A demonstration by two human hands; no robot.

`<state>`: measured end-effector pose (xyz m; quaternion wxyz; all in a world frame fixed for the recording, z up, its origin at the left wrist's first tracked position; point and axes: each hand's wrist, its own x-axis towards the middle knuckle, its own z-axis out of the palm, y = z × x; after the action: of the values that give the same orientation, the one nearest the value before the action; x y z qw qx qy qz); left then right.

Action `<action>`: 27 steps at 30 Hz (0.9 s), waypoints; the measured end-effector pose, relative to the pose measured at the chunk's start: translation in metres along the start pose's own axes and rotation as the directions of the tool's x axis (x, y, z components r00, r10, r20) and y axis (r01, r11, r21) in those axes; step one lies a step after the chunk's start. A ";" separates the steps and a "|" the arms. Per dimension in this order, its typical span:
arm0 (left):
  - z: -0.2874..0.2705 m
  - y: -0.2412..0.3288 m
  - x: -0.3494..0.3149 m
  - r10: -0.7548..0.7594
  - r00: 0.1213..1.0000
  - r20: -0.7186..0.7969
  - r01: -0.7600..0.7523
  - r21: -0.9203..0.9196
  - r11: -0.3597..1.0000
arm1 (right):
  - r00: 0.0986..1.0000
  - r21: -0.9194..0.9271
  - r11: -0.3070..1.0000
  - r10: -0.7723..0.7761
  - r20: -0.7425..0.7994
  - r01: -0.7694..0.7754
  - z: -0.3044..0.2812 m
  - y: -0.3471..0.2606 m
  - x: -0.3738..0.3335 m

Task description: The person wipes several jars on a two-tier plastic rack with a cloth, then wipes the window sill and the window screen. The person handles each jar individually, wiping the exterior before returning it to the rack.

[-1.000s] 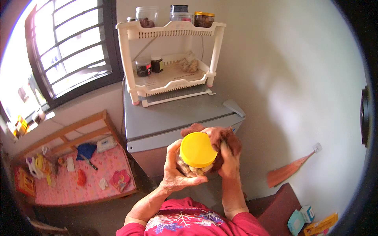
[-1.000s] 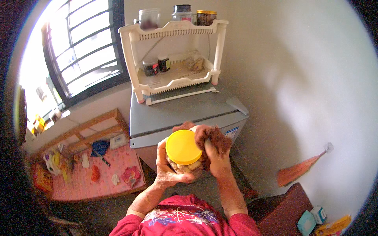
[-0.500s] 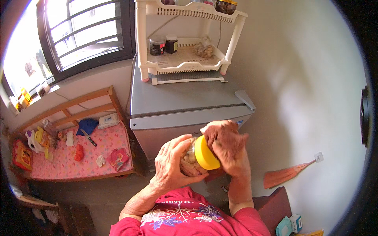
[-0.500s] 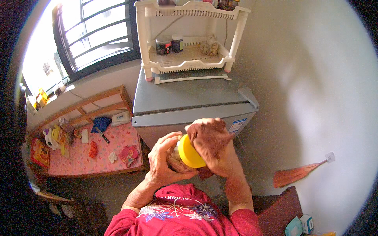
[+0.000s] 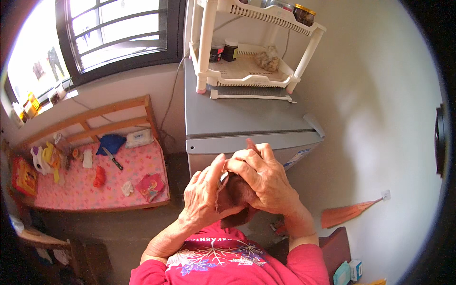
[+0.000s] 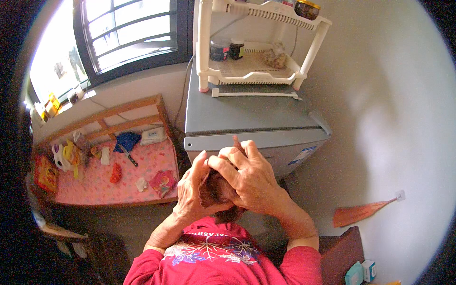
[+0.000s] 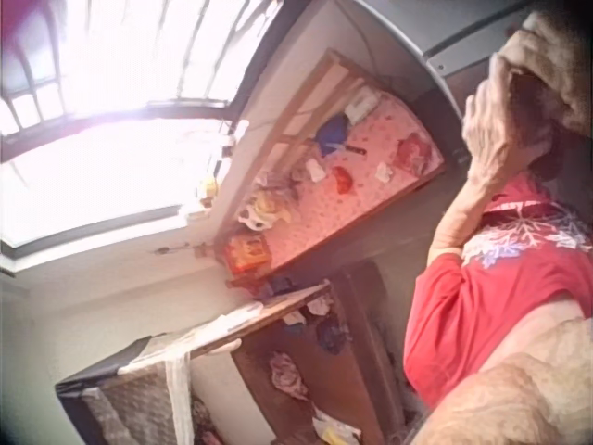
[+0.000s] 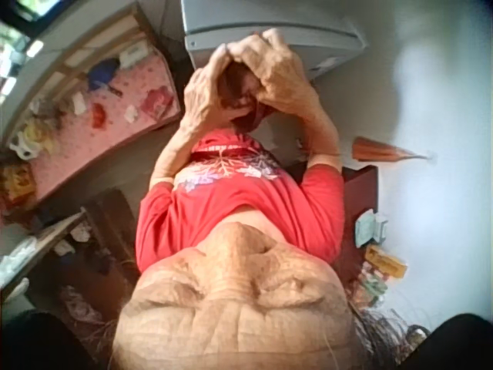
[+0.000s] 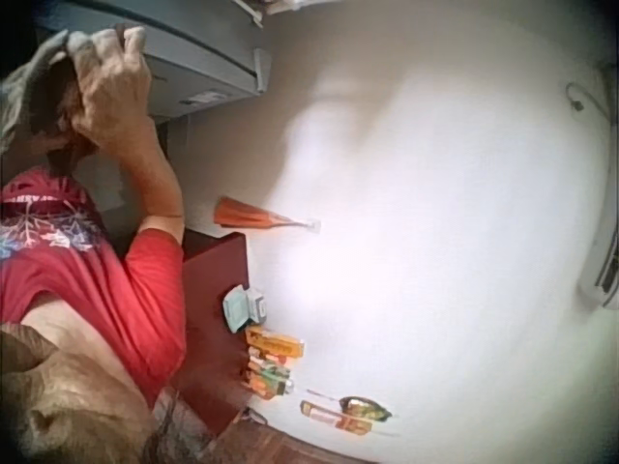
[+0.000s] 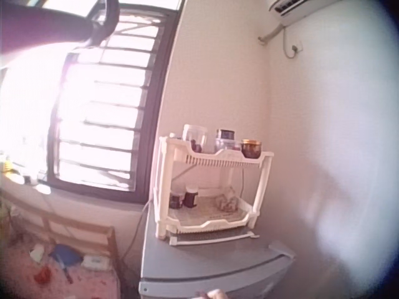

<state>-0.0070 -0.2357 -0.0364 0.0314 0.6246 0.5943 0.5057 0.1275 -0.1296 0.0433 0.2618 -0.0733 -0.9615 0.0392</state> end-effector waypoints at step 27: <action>-0.036 -0.048 -0.015 0.089 0.964 0.249 0.168 -0.836 0.522 | 0.963 0.749 0.610 0.225 0.150 -0.259 0.024 0.024 -0.049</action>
<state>-0.0618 -0.2538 -0.0589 0.4219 0.5762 0.2757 0.6434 0.1602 -0.1149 -0.0042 0.2406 -0.0846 -0.8416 0.4762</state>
